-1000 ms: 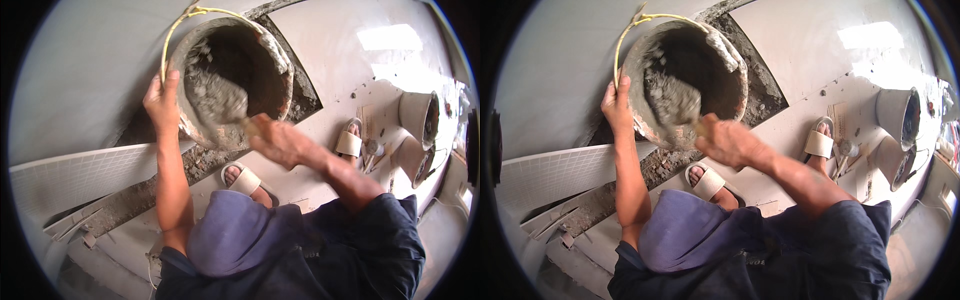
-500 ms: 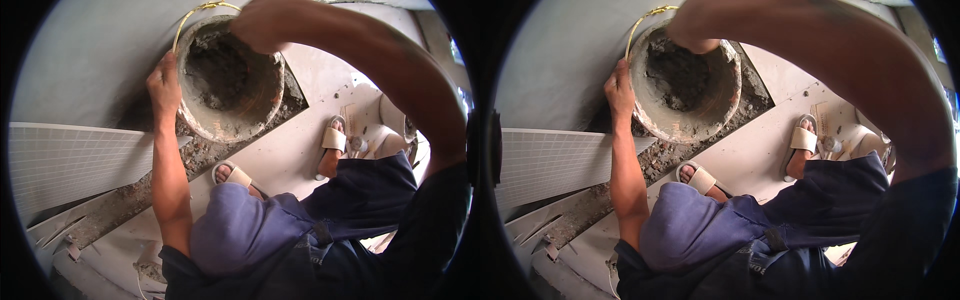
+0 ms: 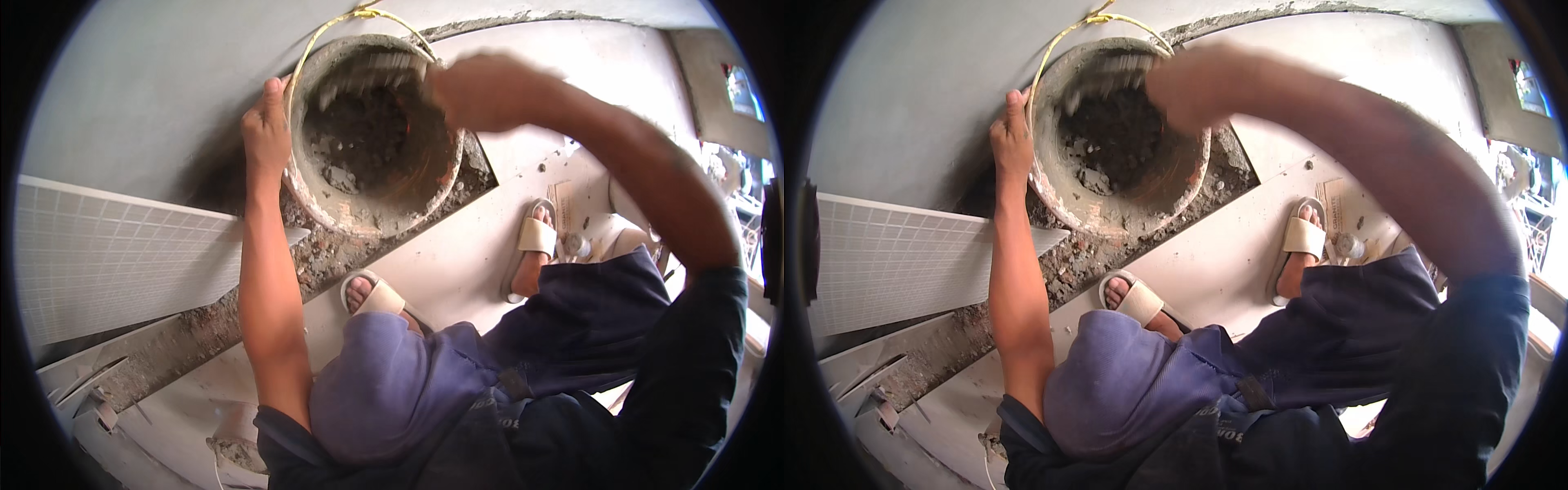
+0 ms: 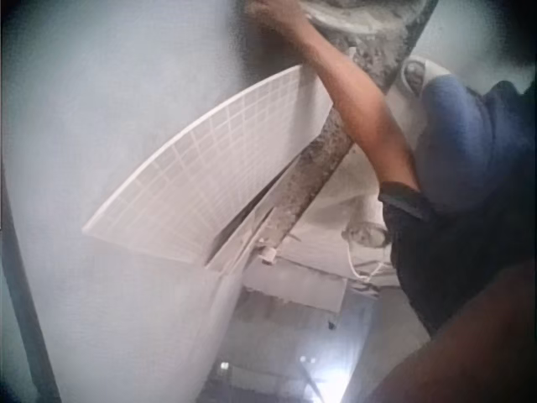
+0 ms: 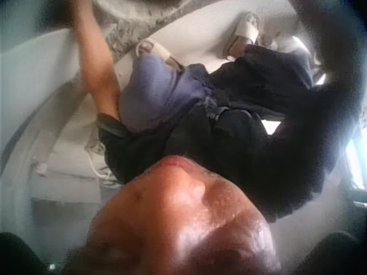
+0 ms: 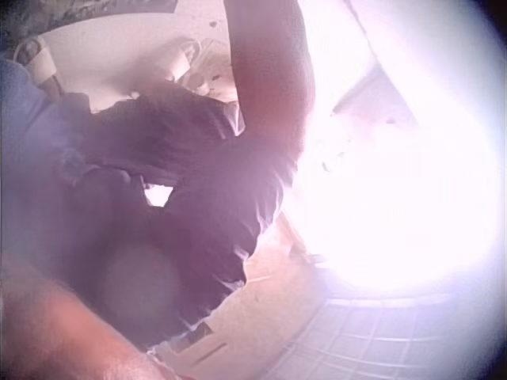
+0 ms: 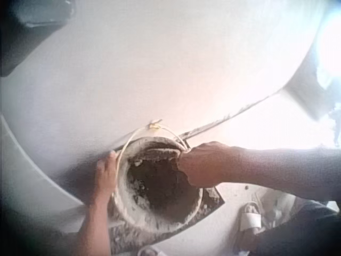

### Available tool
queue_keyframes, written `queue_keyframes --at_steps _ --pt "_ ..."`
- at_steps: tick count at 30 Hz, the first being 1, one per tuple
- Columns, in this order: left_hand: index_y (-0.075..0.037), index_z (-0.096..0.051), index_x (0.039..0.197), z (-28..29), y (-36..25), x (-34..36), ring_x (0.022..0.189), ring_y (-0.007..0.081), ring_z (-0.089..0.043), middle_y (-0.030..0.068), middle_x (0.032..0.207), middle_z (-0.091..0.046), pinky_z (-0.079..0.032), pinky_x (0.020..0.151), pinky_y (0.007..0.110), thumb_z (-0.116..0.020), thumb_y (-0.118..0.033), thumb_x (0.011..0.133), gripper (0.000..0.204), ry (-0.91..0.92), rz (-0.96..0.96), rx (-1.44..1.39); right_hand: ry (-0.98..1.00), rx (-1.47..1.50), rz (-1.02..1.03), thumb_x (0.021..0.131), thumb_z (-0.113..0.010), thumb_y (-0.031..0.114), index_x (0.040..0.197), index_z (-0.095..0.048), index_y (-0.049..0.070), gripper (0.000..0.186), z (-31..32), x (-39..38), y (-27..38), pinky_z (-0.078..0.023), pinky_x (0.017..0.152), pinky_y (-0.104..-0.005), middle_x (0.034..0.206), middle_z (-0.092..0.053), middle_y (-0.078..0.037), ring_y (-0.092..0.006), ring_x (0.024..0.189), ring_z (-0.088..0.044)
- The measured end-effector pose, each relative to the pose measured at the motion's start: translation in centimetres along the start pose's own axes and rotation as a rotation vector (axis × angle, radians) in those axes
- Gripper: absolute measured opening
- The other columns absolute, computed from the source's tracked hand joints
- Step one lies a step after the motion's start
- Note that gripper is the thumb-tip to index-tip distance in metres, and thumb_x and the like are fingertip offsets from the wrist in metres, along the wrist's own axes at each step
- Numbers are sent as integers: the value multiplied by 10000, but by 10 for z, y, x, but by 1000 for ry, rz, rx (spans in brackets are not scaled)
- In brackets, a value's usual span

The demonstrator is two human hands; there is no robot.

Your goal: The person spreads cement on the floor using a trowel, places a ceramic tile, and taps it into place with a rubber mallet. The person repeats this process for multiple tiles, adjusting alignment and smoothing the cement as needed.

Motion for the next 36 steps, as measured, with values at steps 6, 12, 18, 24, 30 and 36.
queue_keyframes --at_steps 6,12,18,24,30,36 --pt "46 -668 1114 -10 1 3 942 185 -633 147 966 -710 -473 861 332 -403 -475 1029 591 69 -58 -133 156 -349 161 844 -673 209 1039 -701 73 240 48 41 29 -562 776 -397 998 -712 -135 -278 916 -698" --pt "39 -679 1077 -19 13 5 859 193 -623 161 887 -700 -485 803 362 -403 -482 1025 593 42 73 28 277 -385 295 775 -724 134 924 -739 81 159 -42 45 95 -582 691 -351 986 -721 -90 -256 897 -707" --pt "64 -663 1021 -7 -1 11 776 221 -598 189 811 -667 -484 764 375 -436 -473 1017 582 -9 -14 77 78 -164 254 843 -643 132 995 -655 -9 208 -48 -23 57 -580 678 -377 933 -709 -120 -271 878 -713" --pt "15 -696 1032 -21 -9 0 869 319 -698 205 844 -704 -515 753 385 -473 -572 960 633 75 79 252 -69 -298 4 859 -630 156 980 -649 -8 205 -7 28 11 -576 642 -369 875 -723 -117 -258 805 -721" --pt "47 -689 1058 -16 -17 -2 862 217 -693 167 880 -720 -518 787 309 -662 -500 888 574 -44 -1 67 72 -46 -56 866 -627 131 1305 -479 -85 511 -115 35 56 -563 803 -370 1153 -670 -131 -248 979 -696" --pt "37 -684 1076 -14 -10 0 878 227 -695 176 922 -720 -519 793 324 -649 -491 897 558 -11 63 102 103 287 -163 901 -487 222 1064 -638 -29 335 -137 -6 20 -573 772 -401 949 -716 -163 -287 904 -712"
Point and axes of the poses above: each hand's wrist, its own x-axis towards the middle knuckle, its own z-axis out of the back of the hand, y = z × x, the point moved 8 cm from there along x, towards the middle knuckle
